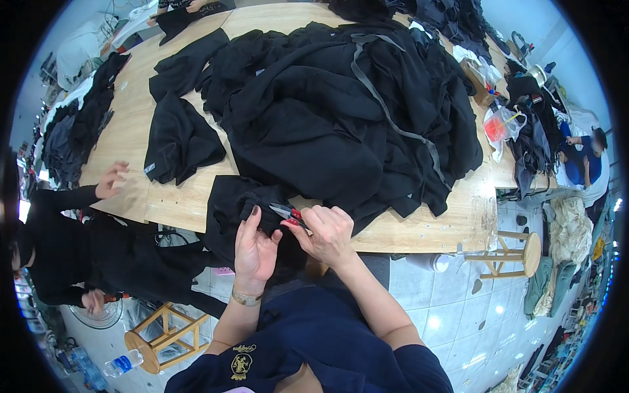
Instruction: Cutting and trimming black fabric pieces using small handheld shears at a large work table.
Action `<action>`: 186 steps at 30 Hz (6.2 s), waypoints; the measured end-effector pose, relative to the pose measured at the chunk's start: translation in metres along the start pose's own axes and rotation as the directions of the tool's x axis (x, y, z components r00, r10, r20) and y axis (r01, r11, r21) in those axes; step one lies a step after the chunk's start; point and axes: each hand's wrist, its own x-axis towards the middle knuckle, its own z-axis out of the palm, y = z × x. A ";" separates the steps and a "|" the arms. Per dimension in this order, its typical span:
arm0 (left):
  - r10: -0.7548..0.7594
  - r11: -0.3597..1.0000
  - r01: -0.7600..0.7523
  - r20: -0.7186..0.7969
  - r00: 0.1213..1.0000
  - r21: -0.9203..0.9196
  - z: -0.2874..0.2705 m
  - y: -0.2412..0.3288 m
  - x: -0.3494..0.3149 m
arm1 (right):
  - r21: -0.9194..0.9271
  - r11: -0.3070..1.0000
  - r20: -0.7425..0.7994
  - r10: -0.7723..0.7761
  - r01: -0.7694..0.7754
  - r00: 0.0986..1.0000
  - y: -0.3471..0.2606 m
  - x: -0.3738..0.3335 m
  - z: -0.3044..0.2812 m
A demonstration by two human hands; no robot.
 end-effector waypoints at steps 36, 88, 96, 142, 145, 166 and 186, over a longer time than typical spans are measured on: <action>0.103 0.974 -0.111 0.050 0.993 0.198 -0.016 0.004 0.017 | 0.720 -0.384 0.690 0.310 -0.578 0.653 0.018 0.009 0.005; 0.137 0.991 -0.136 0.064 0.989 -0.014 -0.006 -0.005 0.006 | 0.713 0.691 -0.042 0.215 -0.122 0.976 -0.025 -0.002 0.000; 0.235 0.955 -0.253 0.126 0.964 0.157 -0.015 -0.021 0.003 | 0.462 0.723 0.251 0.449 -0.514 0.858 -0.018 0.014 0.011; 0.140 0.979 -0.135 -0.025 0.990 0.152 -0.016 0.014 0.012 | 0.019 0.999 0.340 0.034 -0.042 0.940 0.002 0.012 -0.021; 0.146 0.970 -0.142 -0.009 0.989 0.197 -0.015 0.015 0.010 | -0.060 0.997 0.356 -0.024 0.049 0.934 0.003 0.018 -0.023; 0.116 0.953 -0.121 0.035 0.993 0.276 -0.013 0.014 0.007 | 0.257 0.894 0.414 0.240 -0.366 0.878 0.008 0.020 -0.033; 0.089 0.989 -0.092 0.030 0.996 0.118 -0.014 0.017 0.007 | 0.557 0.806 0.352 -0.007 -0.203 0.936 -0.022 0.008 -0.031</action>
